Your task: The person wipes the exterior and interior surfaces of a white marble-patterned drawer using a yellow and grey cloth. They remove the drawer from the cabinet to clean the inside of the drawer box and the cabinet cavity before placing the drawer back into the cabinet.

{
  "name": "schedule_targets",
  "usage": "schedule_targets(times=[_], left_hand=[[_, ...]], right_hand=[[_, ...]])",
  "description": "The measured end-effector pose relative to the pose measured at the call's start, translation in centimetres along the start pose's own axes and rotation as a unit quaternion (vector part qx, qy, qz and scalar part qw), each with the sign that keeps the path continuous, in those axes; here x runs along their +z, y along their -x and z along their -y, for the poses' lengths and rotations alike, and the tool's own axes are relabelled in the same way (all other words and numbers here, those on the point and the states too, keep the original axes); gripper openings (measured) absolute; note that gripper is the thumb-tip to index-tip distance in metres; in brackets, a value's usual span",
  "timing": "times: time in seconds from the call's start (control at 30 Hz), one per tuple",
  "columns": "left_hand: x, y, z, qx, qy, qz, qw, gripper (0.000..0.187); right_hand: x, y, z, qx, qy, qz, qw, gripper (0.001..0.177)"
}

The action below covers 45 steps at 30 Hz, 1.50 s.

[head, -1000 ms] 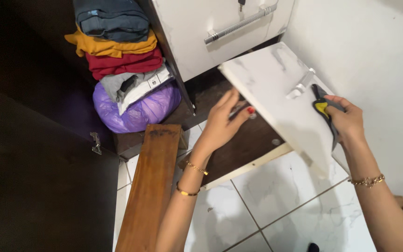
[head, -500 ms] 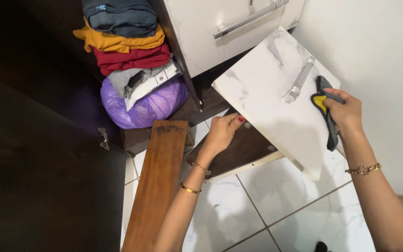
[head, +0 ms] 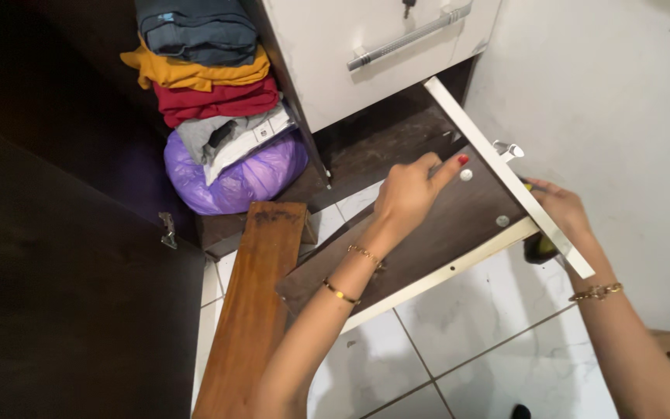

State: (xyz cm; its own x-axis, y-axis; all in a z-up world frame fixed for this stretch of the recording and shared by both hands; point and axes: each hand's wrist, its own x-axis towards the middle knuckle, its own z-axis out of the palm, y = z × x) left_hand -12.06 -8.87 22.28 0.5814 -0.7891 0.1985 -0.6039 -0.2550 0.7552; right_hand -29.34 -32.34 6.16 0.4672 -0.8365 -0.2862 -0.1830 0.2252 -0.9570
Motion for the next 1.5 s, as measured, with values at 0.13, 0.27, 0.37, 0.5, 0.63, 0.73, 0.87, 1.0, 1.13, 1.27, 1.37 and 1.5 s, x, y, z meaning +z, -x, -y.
schedule_targets(times=[0.13, 0.27, 0.37, 0.5, 0.63, 0.73, 0.87, 1.0, 1.13, 1.27, 1.37, 1.5], left_hand=[[1.4, -2.1, -1.4, -0.042, -0.031, 0.036, 0.998, 0.064], [3.3, -4.2, -1.7, -0.038, -0.045, 0.045, 0.997, 0.067], [4.9, -5.8, -1.7, -0.017, -0.066, 0.051, 0.996, 0.069], [6.8, -7.5, -1.8, -0.008, -0.082, 0.06, 0.995, 0.072], [9.0, -9.0, -1.9, -0.013, -0.101, 0.075, 0.992, 0.075], [10.7, -10.1, -1.8, -0.003, -0.109, 0.076, 0.991, 0.075], [13.1, -11.9, -1.9, -0.014, -0.122, 0.094, 0.988, 0.074], [14.9, -13.2, -1.7, 0.002, -0.14, 0.098, 0.985, 0.075], [15.8, -14.5, -0.9, -0.009, -0.142, 0.098, 0.985, 0.073], [16.3, -15.7, 0.7, 0.029, -0.166, 0.034, 0.985, 0.067], [13.9, -16.2, 4.0, 0.057, -0.201, 0.053, 0.977, 0.06], [8.4, -15.8, 10.0, 0.08, -0.227, 0.013, 0.971, 0.056]], right_hand=[[-1.4, -3.4, -4.4, -0.033, -0.087, 0.028, 0.995, 0.033], [-3.2, -6.6, -8.1, -0.004, -0.131, 0.025, 0.991, 0.031], [-4.3, -8.7, -9.5, 0.01, -0.148, 0.023, 0.989, 0.029], [-5.3, -10.3, -11.1, 0.029, -0.156, 0.029, 0.987, 0.027], [-6.1, -11.1, -12.8, 0.049, -0.166, 0.036, 0.984, 0.025], [-6.7, -11.9, -13.7, 0.055, -0.17, 0.039, 0.983, 0.024], [-7.1, -13.2, -14.4, 0.063, -0.176, 0.038, 0.982, 0.022], [-7.2, -14.3, -15.3, 0.075, -0.182, 0.04, 0.98, 0.021], [-7.1, -15.2, -15.9, 0.084, -0.186, 0.04, 0.978, 0.02], [-6.7, -17.0, -15.0, 0.082, -0.188, 0.044, 0.978, 0.02], [-6.3, -17.0, -15.5, 0.092, -0.189, 0.047, 0.977, 0.02], [-6.6, -15.1, -16.8, 0.109, -0.186, 0.044, 0.975, 0.021]])
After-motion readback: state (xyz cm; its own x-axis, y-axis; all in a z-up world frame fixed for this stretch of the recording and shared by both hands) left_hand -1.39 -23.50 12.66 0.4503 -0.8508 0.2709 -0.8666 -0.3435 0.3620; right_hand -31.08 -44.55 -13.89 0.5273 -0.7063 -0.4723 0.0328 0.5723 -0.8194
